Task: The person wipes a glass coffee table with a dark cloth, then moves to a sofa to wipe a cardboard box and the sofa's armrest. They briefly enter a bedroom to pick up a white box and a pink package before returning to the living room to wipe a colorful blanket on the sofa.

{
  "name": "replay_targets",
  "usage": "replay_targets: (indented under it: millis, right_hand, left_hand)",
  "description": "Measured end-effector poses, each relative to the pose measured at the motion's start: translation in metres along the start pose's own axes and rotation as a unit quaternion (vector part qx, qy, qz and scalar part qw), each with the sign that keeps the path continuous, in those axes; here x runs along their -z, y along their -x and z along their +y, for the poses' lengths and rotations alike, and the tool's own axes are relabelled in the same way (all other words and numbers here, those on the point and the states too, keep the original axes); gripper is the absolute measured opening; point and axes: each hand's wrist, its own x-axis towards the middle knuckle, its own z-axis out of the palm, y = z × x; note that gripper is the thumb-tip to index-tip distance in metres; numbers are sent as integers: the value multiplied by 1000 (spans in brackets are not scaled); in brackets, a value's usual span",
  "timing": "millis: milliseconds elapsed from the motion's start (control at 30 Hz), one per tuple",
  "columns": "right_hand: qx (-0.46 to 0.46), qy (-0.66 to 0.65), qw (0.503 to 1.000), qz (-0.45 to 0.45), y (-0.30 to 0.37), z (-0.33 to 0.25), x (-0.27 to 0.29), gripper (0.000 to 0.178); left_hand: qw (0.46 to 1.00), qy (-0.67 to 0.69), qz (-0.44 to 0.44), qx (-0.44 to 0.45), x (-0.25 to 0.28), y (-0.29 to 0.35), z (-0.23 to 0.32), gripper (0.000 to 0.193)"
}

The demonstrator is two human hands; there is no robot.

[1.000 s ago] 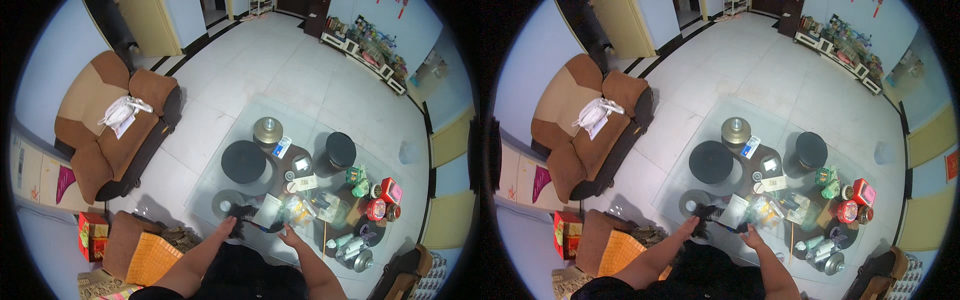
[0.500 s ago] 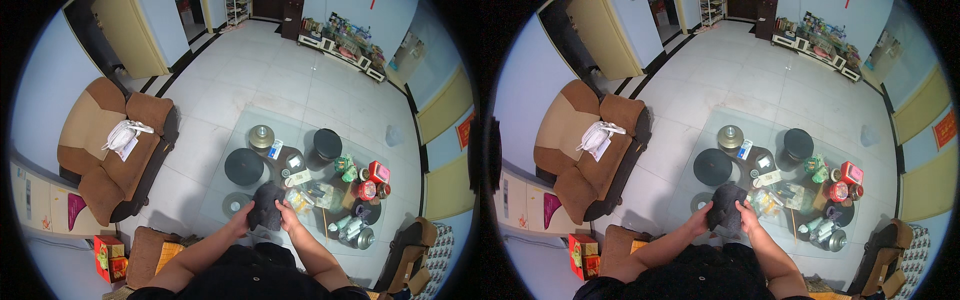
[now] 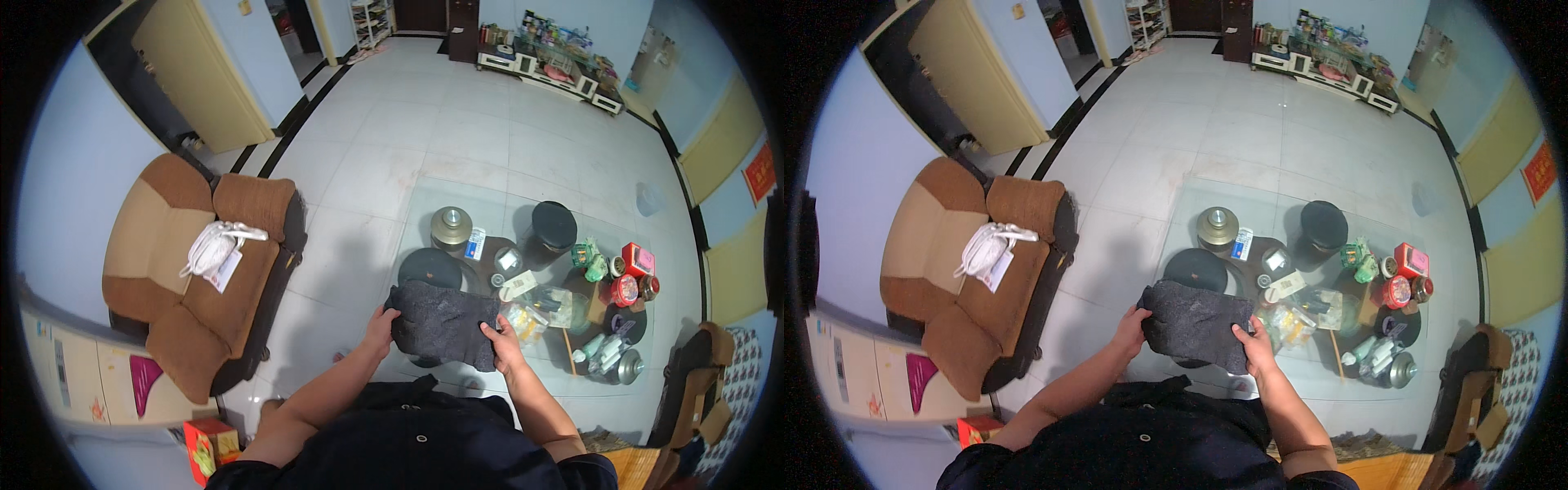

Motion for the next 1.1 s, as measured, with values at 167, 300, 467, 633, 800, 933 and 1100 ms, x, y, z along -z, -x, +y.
replay_targets:
  millis: [167, 300, 467, 633, 800, 933, 1100]
  right_hand:
    - [47, -19, 997, 64, -25, 70, -115, 67]
    - [61, 48, 993, 91, -51, 120, -231, 69]
    - [66, 80, 989, 103, -80, 157, -283, 56]
    - [162, 154, 948, 225, -98, 189, -241, 43]
    - [258, 215, 870, 361, -96, 179, -197, 44]
    - [199, 249, 846, 427, -118, 174, -170, 56]
    - [110, 442, 763, 460, -199, 223, -138, 74]
  left_hand:
    - [999, -24, -36, 20, 107, -39, 73, 27]
    - [995, -98, 30, -11, 218, -86, 119, 28]
    - [962, -274, 14, -9, 267, -126, 166, 34]
    - [898, -425, -35, -104, 244, -166, 158, 38]
    - [847, -461, -233, -126, 148, -215, 165, 39]
    - [814, -480, -259, -200, 64, -273, 152, 39]
    - [693, -587, -313, -277, 13, -345, 128, 52]
